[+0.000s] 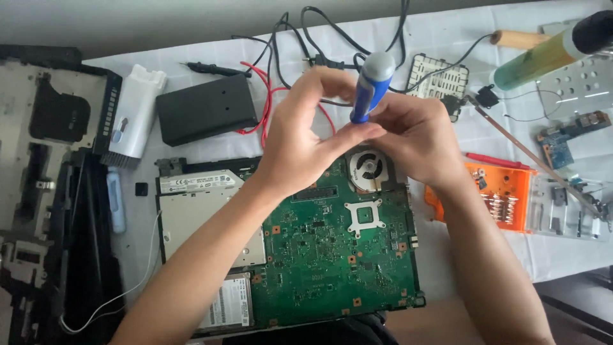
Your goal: Removing the bottom casing of a laptop using a screwdriver to access internal components.
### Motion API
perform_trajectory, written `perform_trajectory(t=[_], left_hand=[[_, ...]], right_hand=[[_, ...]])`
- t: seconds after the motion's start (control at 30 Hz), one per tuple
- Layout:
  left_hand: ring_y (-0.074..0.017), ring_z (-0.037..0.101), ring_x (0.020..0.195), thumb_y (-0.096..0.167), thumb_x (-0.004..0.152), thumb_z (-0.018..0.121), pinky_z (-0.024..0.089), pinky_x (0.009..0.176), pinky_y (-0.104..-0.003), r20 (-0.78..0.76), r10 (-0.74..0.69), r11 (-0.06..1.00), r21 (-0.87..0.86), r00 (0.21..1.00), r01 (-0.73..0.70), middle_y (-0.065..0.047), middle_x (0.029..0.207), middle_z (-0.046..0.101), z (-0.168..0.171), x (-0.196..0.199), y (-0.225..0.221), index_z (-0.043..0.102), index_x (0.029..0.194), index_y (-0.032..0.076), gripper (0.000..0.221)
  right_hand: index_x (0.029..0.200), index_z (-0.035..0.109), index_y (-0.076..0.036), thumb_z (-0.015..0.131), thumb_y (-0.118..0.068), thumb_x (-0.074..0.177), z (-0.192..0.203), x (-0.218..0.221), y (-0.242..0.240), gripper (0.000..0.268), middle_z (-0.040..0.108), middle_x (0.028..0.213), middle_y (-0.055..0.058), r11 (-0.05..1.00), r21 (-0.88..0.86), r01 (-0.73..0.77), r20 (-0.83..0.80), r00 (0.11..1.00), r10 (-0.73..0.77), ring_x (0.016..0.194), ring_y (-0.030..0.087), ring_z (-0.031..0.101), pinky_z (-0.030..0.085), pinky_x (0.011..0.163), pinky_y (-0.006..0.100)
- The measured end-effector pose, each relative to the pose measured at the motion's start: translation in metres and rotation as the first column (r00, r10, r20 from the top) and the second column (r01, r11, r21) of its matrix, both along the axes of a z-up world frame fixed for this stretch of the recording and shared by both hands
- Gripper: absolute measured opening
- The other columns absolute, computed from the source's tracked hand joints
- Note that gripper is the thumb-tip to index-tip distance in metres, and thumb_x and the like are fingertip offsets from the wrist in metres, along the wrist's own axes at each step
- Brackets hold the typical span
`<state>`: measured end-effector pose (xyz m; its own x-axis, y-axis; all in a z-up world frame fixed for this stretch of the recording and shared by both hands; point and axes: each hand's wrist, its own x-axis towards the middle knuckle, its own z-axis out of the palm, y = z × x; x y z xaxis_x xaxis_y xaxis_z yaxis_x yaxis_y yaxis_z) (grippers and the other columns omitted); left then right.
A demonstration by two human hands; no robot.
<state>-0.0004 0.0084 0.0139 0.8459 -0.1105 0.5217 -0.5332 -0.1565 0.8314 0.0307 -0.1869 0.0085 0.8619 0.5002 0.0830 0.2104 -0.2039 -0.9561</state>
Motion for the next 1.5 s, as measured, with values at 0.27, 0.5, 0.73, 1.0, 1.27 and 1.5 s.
perform_trajectory(t=[0.27, 0.5, 0.73, 1.0, 1.27, 1.5], left_hand=[[-0.0185, 0.059, 0.109, 0.022, 0.098, 0.077, 0.050, 0.101, -0.033, -0.076, -0.076, 0.996, -0.046, 0.994, 0.072, -0.002, 0.115, 0.065, -0.005, -0.002, -0.010, 0.065, 0.125, 0.014, 0.031], [-0.0173, 0.070, 0.129, 0.018, 0.111, 0.064, 0.035, 0.140, -0.064, -0.043, -0.177, 0.981, -0.087, 0.983, 0.173, 0.000, 0.138, 0.069, -0.009, -0.007, -0.009, 0.061, 0.138, 0.015, 0.027], [-0.0228, 0.057, 0.128, 0.033, 0.101, 0.067, 0.045, 0.116, -0.038, -0.102, -0.093, 0.995, -0.037, 0.990, 0.089, -0.007, 0.132, 0.061, 0.005, -0.007, -0.007, 0.060, 0.128, 0.009, 0.037], [-0.0237, 0.060, 0.116, 0.028, 0.098, 0.075, 0.050, 0.108, -0.038, 0.038, -0.023, 1.000, 0.010, 0.999, 0.023, -0.005, 0.119, 0.062, 0.002, -0.005, -0.008, 0.063, 0.121, 0.010, 0.032], [-0.0175, 0.068, 0.082, 0.013, 0.112, 0.055, 0.058, 0.074, -0.029, 0.036, -0.054, 0.998, -0.013, 0.998, 0.054, -0.006, 0.108, 0.076, -0.013, 0.003, 0.005, 0.065, 0.127, 0.007, 0.019], [-0.0290, 0.071, 0.124, 0.011, 0.108, 0.054, 0.058, 0.114, -0.040, -0.019, -0.171, 0.985, -0.002, 0.985, 0.171, -0.018, 0.133, 0.068, 0.009, -0.006, -0.001, 0.064, 0.126, -0.002, 0.024]], right_hand=[[0.100, 0.075, -0.004, 0.074, -0.007, 0.096, 0.005, 0.003, -0.010, 0.005, 0.074, 0.089, 0.004, 0.997, -0.075, -0.034, 0.021, 0.999, 0.036, 0.081, 0.009, 0.066, 0.058, 0.073, 0.025], [0.097, 0.076, -0.005, 0.068, -0.010, 0.101, -0.008, 0.010, -0.017, 0.011, 0.075, 0.086, -0.002, 0.984, -0.147, -0.098, 0.058, 0.993, 0.107, 0.078, 0.003, 0.058, 0.051, 0.066, 0.023], [0.105, 0.077, -0.011, 0.068, -0.021, 0.100, 0.008, 0.010, -0.011, 0.015, 0.078, 0.089, -0.002, 0.969, -0.191, -0.158, 0.115, 0.977, 0.182, 0.077, 0.005, 0.065, 0.051, 0.068, 0.023], [0.107, 0.077, -0.007, 0.064, -0.013, 0.102, -0.001, 0.008, -0.002, 0.015, 0.072, 0.106, 0.009, 0.967, -0.142, -0.212, 0.301, 0.921, 0.246, 0.098, 0.024, 0.068, 0.056, 0.081, 0.037], [0.112, 0.073, -0.007, 0.067, -0.006, 0.100, 0.006, 0.011, -0.006, 0.013, 0.077, 0.110, 0.007, 0.954, -0.207, -0.215, 0.281, 0.921, 0.269, 0.101, 0.020, 0.073, 0.056, 0.091, 0.034], [0.122, 0.067, -0.003, 0.065, 0.002, 0.099, 0.003, 0.013, -0.010, 0.023, 0.076, 0.114, 0.013, 0.952, -0.212, -0.221, 0.316, 0.906, 0.281, 0.097, 0.025, 0.074, 0.058, 0.087, 0.038]])
